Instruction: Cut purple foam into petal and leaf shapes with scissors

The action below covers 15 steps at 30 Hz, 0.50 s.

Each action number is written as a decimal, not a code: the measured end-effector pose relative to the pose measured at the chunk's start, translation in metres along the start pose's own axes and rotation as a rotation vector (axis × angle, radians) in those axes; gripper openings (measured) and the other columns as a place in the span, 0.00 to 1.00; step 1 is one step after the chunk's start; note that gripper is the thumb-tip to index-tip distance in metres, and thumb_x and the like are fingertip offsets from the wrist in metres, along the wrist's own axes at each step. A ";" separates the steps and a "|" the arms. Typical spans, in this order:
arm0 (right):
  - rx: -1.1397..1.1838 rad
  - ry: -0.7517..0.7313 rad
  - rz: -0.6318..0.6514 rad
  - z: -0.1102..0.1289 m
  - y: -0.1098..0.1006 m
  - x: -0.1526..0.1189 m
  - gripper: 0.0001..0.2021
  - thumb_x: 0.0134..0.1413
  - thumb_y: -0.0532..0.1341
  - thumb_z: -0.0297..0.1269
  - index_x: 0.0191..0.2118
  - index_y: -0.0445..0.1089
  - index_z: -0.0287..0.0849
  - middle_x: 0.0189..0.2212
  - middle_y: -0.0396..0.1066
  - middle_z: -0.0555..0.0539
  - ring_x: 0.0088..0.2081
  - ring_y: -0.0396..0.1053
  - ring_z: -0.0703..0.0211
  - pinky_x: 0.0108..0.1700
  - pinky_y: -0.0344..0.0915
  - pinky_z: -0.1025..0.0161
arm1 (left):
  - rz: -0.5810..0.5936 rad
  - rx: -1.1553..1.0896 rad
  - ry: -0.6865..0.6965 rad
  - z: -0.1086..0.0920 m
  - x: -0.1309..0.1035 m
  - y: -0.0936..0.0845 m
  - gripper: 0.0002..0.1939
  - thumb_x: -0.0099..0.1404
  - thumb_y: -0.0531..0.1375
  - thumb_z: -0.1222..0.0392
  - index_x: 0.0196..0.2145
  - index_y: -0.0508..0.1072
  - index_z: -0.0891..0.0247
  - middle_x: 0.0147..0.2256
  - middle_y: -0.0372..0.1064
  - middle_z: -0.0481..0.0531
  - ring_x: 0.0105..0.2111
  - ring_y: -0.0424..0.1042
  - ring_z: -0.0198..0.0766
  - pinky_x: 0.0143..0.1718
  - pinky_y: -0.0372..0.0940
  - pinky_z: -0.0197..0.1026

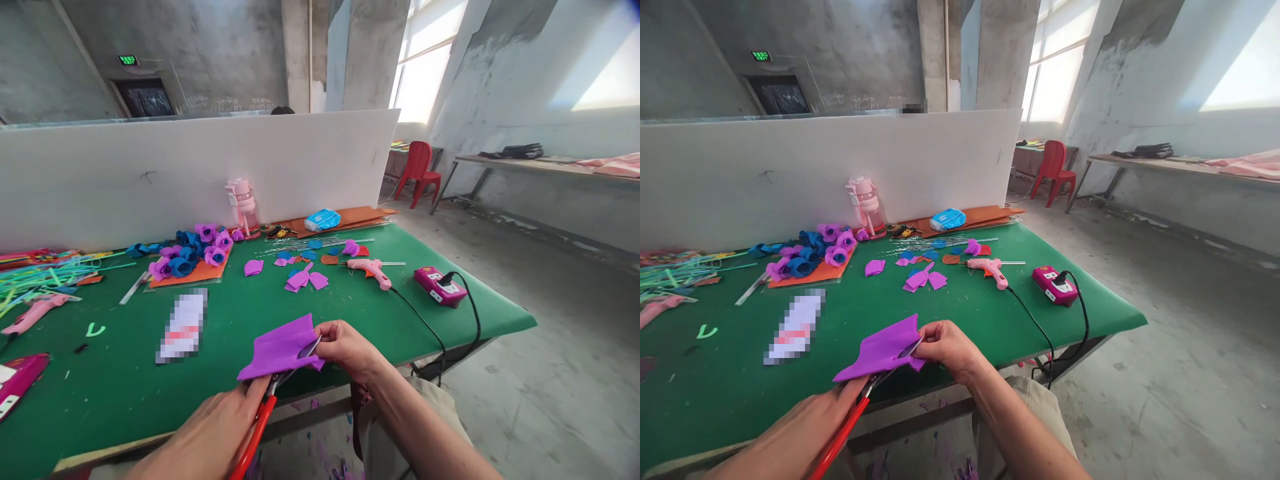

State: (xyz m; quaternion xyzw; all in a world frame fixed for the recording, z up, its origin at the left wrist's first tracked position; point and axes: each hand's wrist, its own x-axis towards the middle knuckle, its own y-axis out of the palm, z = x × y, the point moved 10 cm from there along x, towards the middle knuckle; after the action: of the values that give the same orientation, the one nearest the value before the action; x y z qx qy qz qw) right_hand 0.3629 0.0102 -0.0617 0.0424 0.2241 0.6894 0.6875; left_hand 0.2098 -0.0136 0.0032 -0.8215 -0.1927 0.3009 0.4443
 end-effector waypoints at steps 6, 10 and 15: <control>-0.018 -0.022 0.037 0.003 0.000 -0.002 0.07 0.29 0.69 0.31 0.21 0.73 0.38 0.18 0.72 0.52 0.21 0.64 0.70 0.26 0.58 0.71 | 0.007 -0.098 -0.007 -0.003 0.002 -0.001 0.39 0.53 0.55 0.65 0.62 0.52 0.50 0.44 0.72 0.51 0.41 0.71 0.44 0.44 0.62 0.39; -0.008 -0.021 0.057 0.006 0.001 -0.004 0.07 0.29 0.69 0.31 0.21 0.72 0.38 0.18 0.72 0.53 0.21 0.64 0.70 0.26 0.58 0.71 | -0.006 -0.241 -0.014 0.002 0.002 0.001 0.34 0.55 0.55 0.64 0.60 0.58 0.49 0.42 0.74 0.49 0.42 0.71 0.44 0.47 0.60 0.39; 0.006 -0.010 0.069 0.004 0.001 -0.004 0.08 0.29 0.69 0.32 0.22 0.73 0.36 0.19 0.72 0.52 0.21 0.66 0.70 0.26 0.59 0.71 | -0.033 -0.402 0.010 0.008 0.004 0.004 0.28 0.57 0.56 0.60 0.56 0.64 0.49 0.35 0.75 0.47 0.39 0.71 0.44 0.47 0.61 0.40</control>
State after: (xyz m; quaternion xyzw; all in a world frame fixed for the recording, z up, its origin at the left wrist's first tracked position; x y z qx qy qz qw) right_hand 0.3634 0.0075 -0.0561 0.0556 0.2209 0.7120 0.6642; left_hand 0.2071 -0.0087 -0.0049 -0.8919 -0.2602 0.2449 0.2772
